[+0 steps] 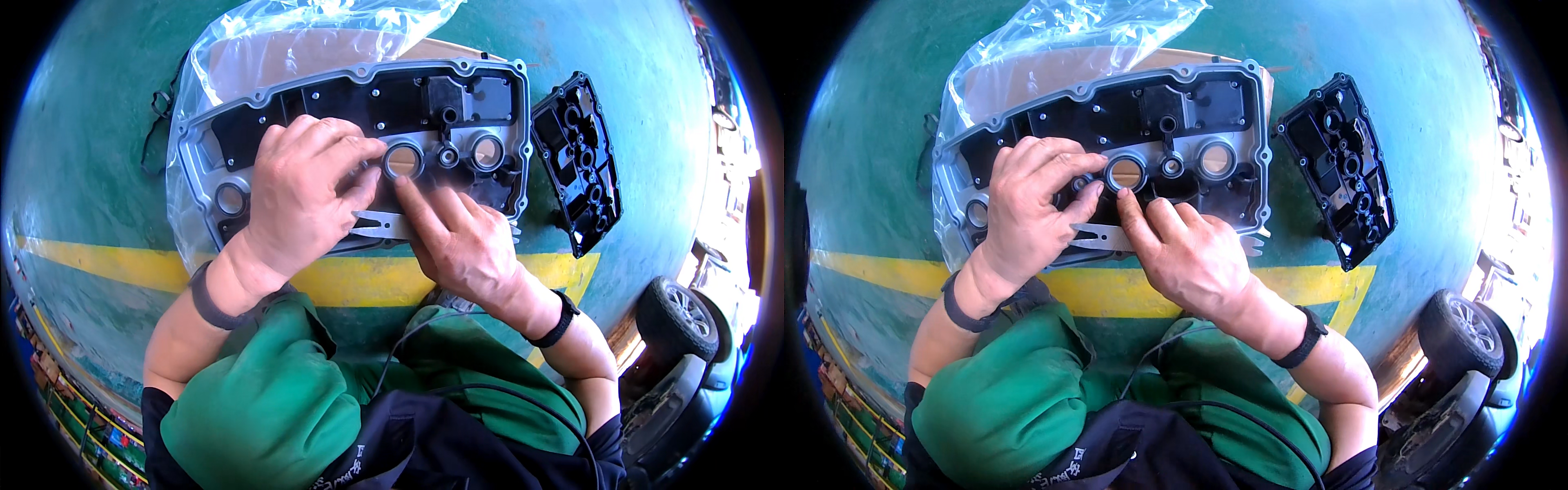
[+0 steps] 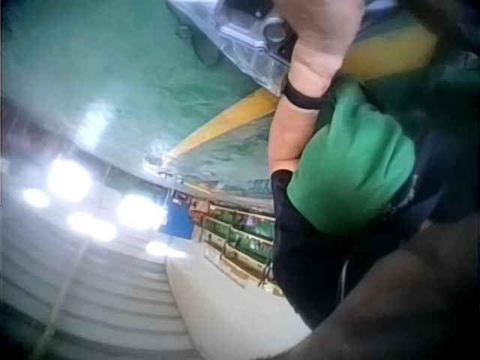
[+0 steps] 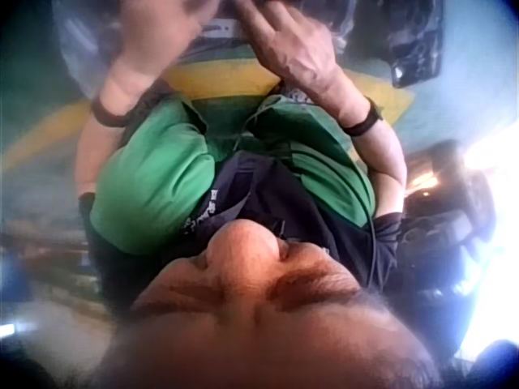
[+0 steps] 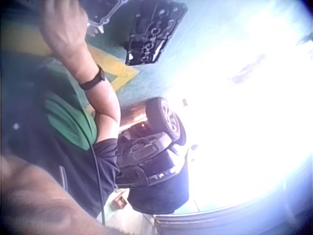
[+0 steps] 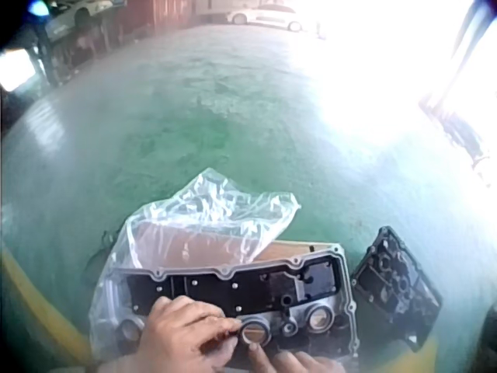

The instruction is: The person prepares an engine cover by using a small tool to adjust a black component within the metal frame and then by hand positions a black rubber gasket along the inner rim.

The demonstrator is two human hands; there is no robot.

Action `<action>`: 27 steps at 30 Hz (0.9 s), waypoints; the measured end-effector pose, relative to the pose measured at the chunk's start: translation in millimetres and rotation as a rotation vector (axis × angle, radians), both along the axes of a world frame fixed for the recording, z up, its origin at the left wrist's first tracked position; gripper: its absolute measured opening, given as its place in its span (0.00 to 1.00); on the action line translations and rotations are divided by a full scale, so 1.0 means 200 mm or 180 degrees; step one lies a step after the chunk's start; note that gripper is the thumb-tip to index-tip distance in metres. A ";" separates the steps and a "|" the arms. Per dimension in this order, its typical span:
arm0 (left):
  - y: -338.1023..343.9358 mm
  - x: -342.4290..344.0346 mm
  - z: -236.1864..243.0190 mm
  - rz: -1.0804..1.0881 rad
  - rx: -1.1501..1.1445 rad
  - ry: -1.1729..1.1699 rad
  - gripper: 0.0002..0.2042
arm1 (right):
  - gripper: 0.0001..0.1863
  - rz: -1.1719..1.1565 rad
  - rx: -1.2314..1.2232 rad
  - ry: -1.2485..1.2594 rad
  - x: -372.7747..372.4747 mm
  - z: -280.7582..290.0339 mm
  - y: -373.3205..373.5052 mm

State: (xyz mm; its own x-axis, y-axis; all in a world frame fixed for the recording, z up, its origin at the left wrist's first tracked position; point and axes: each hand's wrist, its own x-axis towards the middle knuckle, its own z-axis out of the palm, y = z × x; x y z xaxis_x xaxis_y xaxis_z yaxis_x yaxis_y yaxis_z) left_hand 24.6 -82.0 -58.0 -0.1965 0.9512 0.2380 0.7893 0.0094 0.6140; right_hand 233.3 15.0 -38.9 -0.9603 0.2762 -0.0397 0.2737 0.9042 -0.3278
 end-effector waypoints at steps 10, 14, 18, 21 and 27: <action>0.00 0.02 -0.01 0.0167 -0.0040 0.0073 0.10 | 0.29 -0.0068 -0.0114 0.0138 0.00 -0.02 -0.01; 0.02 0.02 0.02 0.0176 -0.0163 -0.0131 0.09 | 0.27 -0.0094 -0.0203 0.0136 -0.02 -0.01 -0.02; 0.04 0.03 0.02 0.0249 -0.0224 -0.0151 0.08 | 0.25 -0.0129 -0.0334 0.0226 -0.01 -0.03 -0.02; 0.05 0.03 0.00 0.0262 -0.0125 -0.0153 0.08 | 0.29 -0.0176 -0.0381 0.0257 0.01 -0.06 -0.06; 0.04 0.03 0.00 0.0244 -0.0086 -0.0011 0.08 | 0.37 -0.0334 -0.0342 0.0423 0.02 -0.06 -0.08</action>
